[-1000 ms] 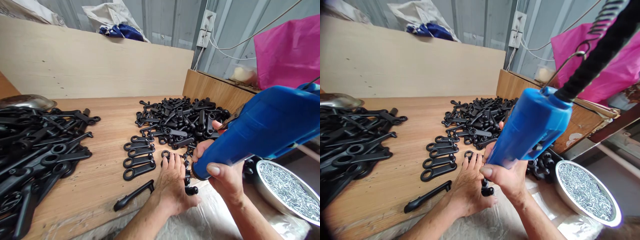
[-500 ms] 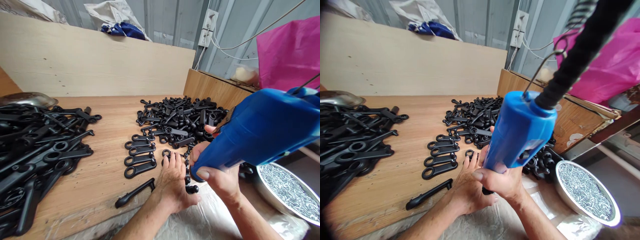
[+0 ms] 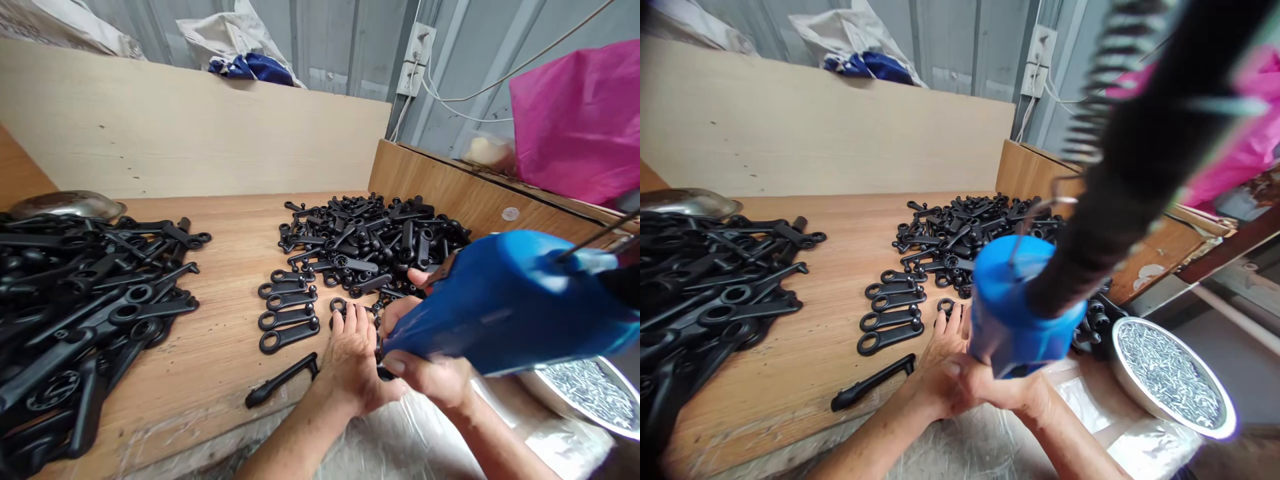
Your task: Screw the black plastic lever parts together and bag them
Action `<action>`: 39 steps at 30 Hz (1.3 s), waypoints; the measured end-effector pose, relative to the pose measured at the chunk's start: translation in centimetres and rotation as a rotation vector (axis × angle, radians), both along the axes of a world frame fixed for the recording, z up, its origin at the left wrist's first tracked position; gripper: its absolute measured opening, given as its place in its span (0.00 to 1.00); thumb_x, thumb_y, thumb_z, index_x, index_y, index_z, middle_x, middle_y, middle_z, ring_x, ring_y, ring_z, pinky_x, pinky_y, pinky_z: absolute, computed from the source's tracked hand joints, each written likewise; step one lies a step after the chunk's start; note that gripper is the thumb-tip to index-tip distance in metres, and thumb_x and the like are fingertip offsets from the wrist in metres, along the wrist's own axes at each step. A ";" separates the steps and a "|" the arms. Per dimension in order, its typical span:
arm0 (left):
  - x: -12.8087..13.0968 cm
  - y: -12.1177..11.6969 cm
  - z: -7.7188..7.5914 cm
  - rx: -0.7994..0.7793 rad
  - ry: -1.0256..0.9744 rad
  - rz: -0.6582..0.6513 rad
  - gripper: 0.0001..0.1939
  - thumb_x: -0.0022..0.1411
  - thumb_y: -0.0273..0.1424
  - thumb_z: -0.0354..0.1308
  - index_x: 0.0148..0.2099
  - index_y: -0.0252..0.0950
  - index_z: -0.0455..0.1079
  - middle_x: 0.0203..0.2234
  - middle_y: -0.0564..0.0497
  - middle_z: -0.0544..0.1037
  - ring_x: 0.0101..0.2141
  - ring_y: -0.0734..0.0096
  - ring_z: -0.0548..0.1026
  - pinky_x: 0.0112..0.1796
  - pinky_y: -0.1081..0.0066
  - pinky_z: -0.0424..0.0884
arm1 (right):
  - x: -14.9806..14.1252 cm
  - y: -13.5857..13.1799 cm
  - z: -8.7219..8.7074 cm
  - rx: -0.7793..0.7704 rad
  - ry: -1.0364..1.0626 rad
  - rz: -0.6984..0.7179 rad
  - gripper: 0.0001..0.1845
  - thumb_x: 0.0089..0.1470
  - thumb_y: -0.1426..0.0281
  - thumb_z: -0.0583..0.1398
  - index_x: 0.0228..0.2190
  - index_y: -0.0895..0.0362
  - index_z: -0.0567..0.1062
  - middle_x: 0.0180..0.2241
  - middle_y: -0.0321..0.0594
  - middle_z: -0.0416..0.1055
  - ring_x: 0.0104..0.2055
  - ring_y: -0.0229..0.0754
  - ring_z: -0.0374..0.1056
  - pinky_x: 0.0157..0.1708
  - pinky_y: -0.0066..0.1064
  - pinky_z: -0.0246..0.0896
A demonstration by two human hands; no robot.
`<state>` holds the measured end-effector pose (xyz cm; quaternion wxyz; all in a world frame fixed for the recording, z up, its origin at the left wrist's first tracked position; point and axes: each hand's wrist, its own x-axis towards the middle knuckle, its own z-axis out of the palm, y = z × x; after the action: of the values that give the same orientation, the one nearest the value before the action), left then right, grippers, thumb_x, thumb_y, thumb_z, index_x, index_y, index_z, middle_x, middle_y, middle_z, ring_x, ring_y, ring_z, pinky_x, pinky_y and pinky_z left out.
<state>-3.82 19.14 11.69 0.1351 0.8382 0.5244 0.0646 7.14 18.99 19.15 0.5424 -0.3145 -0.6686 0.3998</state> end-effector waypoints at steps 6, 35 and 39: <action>0.0 0.0 1.3 -0.063 0.009 0.028 0.53 0.49 0.58 0.52 0.63 0.18 0.52 0.63 0.26 0.46 0.63 0.39 0.42 0.60 0.45 0.37 | 2.3 -1.0 0.7 -0.005 0.335 -0.099 0.44 0.38 0.57 0.69 0.55 0.45 0.57 0.24 0.32 0.69 0.24 0.44 0.66 0.21 0.35 0.63; -0.1 0.2 1.1 -0.047 0.072 0.014 0.51 0.53 0.57 0.45 0.64 0.17 0.51 0.63 0.24 0.46 0.63 0.35 0.42 0.58 0.43 0.40 | 3.3 -0.4 -0.2 -0.075 0.152 -0.006 0.45 0.37 0.55 0.69 0.55 0.41 0.56 0.24 0.33 0.69 0.22 0.44 0.65 0.17 0.34 0.62; 0.0 0.1 0.6 -0.011 0.059 0.026 0.48 0.55 0.54 0.45 0.64 0.18 0.51 0.63 0.25 0.48 0.62 0.36 0.44 0.58 0.43 0.41 | 3.1 -0.5 0.0 -0.054 0.137 0.006 0.43 0.39 0.57 0.69 0.54 0.45 0.56 0.23 0.33 0.68 0.21 0.43 0.64 0.18 0.34 0.61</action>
<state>-3.85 19.28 12.28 0.1231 0.8322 0.5393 0.0388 10.27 18.44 19.16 0.5769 -0.2989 -0.6199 0.4400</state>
